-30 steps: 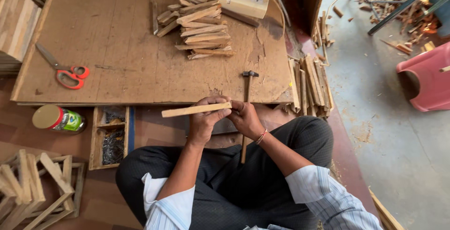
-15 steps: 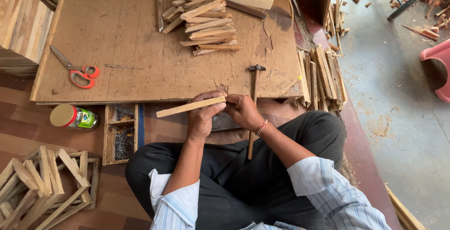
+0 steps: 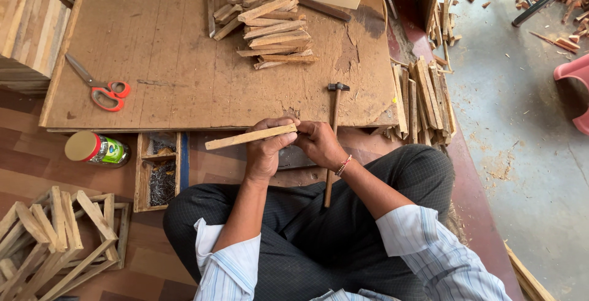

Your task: The person sits on the floor and assembles small wooden frames by nailing pieces together. They use a hammer to drive nails into the joints and place completed frames aside.

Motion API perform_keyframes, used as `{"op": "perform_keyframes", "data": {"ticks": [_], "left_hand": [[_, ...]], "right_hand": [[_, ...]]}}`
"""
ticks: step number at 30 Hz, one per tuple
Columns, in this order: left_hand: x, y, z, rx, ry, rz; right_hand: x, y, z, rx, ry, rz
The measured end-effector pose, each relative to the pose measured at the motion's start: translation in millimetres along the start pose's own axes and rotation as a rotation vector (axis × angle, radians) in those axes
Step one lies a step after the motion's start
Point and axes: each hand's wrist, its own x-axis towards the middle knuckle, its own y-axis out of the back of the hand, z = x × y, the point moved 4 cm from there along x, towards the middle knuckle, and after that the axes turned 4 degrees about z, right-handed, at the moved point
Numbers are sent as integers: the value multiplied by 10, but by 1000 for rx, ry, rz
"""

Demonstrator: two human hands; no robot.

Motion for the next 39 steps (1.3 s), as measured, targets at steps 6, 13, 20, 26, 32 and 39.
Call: {"op": "perform_keyframes", "data": {"ticks": [6, 13, 20, 26, 32, 39], "left_hand": [[33, -72, 62, -22, -93, -35], [91, -137, -39, -143, -119, 52], [158, -119, -91, -155, -232, 81], [165, -77, -89, -180, -253, 82], [193, -35, -101, -157, -255, 98], [194, -21, -142, -138, -276, 90]], "right_hand": [[42, -36, 79, 67, -42, -13], [-20, -3, 324, 116, -206, 204], [-602, 14, 636, 711, -937, 491], [-1030, 338, 152, 458, -719, 392], [-1266, 809, -682, -422, -81, 336], [-1296, 875, -903, -493, -63, 329]]}}
